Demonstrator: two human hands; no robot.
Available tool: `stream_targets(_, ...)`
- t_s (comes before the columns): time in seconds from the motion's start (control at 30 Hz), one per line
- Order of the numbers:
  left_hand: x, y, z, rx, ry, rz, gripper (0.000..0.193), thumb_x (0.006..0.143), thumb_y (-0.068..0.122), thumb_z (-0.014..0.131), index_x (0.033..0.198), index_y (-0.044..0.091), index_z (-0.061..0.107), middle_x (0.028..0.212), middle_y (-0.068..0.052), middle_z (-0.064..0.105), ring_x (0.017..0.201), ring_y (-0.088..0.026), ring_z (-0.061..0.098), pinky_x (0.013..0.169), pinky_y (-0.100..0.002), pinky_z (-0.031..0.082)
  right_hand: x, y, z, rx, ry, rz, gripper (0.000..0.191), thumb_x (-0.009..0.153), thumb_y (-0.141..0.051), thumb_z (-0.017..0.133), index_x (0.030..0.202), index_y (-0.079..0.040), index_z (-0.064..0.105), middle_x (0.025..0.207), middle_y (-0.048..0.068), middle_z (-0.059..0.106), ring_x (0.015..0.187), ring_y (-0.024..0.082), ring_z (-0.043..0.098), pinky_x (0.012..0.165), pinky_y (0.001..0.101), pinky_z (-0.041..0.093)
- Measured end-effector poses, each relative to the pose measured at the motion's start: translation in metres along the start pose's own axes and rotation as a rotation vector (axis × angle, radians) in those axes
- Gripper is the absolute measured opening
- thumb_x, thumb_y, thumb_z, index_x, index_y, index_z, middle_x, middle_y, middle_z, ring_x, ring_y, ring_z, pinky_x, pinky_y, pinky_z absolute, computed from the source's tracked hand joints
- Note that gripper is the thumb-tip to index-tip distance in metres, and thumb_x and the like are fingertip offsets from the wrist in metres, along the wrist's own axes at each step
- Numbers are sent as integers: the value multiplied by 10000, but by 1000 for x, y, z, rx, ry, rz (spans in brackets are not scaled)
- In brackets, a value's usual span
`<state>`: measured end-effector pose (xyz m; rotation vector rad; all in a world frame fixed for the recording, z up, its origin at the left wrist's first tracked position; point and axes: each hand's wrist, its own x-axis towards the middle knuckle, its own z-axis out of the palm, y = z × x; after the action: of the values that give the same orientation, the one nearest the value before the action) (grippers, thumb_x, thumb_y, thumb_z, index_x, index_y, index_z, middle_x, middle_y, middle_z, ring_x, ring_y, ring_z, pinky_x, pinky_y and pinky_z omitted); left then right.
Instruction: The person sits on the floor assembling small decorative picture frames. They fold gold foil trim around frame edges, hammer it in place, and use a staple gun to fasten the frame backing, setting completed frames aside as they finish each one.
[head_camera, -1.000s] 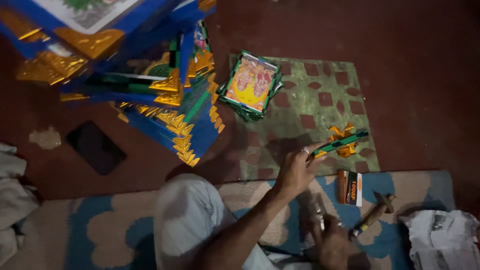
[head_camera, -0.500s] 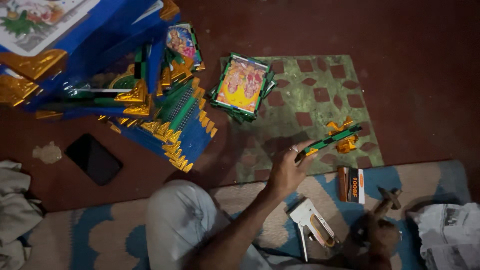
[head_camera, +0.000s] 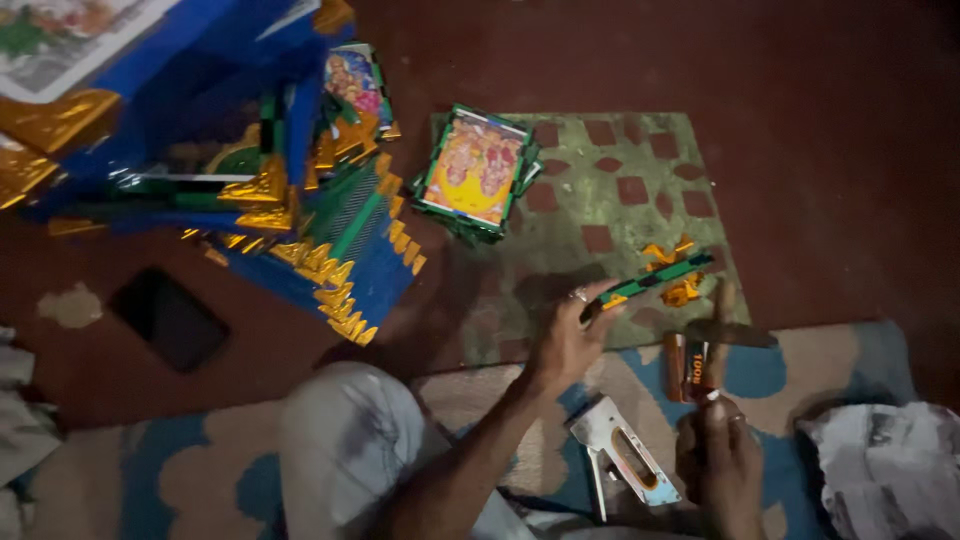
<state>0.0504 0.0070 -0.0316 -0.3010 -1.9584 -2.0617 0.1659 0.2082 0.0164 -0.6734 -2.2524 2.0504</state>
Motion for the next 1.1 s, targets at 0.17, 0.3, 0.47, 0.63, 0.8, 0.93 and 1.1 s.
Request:
stream_targets(0.17, -1, -9, 3, 18, -28, -186, 314, 966, 173, 718, 1242, 24, 695, 1049, -156, 753, 960, -256, 742, 811, -342, 557, -8, -40, 46, -279, -94, -178, 402, 1132, -327, 418, 1057, 40, 561, 692, 14, 470, 546, 84, 376, 450, 277, 290)
stream_targets(0.3, -2, -11, 7, 62, -11, -232, 330, 942, 188, 749, 1226, 30, 689, 1018, -176, 749, 906, -260, 755, 762, -358, 572, 0, -57, 61, -630, -67, -204, 385, 1084, -333, 412, 1111, -21, 636, 615, 61, 474, 531, 138, 411, 476, 334, 354)
stream_targets(0.47, 0, -2, 3, 77, 17, -169, 303, 923, 159, 757, 1208, 63, 721, 957, -183, 757, 855, -259, 766, 717, -374, 571, 2, -59, 62, -742, -46, -256, 464, 1121, -358, 447, 942, 41, 604, 666, 100, 542, 599, 178, 480, 537, 357, 421)
stream_targets(0.63, 0, 7, -1, 21, 4, -160, 340, 930, 158, 746, 1258, 77, 713, 988, -185, 750, 818, -245, 756, 706, -364, 568, -10, -49, 41, -529, 150, -467, 381, 1141, -315, 393, 1208, -10, 610, 690, 129, 551, 580, 203, 500, 540, 394, 379)
stream_targets(0.8, 3, 5, 0, 70, 9, -193, 338, 928, 151, 754, 1247, 55, 698, 980, -177, 754, 853, -222, 759, 713, -354, 573, 12, -41, 41, -1005, -56, -557, 356, 1161, -307, 434, 1066, -36, 644, 765, 157, 593, 650, 245, 556, 617, 418, 437)
stream_targets(0.93, 2, 4, -1, 62, -53, -275, 320, 940, 154, 738, 1240, 50, 700, 963, -176, 763, 854, -230, 775, 720, -354, 569, 9, -41, 42, -800, 20, -352, 355, 1116, -308, 439, 1107, -27, 656, 704, 179, 600, 634, 328, 577, 571, 443, 455)
stream_targets(1.1, -1, 4, 1, 57, -25, -202, 346, 918, 140, 742, 1250, 49, 706, 977, -186, 759, 875, -257, 777, 743, -355, 587, 5, -36, 38, -819, 80, -523, 329, 1133, -289, 431, 1140, -27, 630, 724, 206, 587, 611, 337, 542, 581, 448, 429)
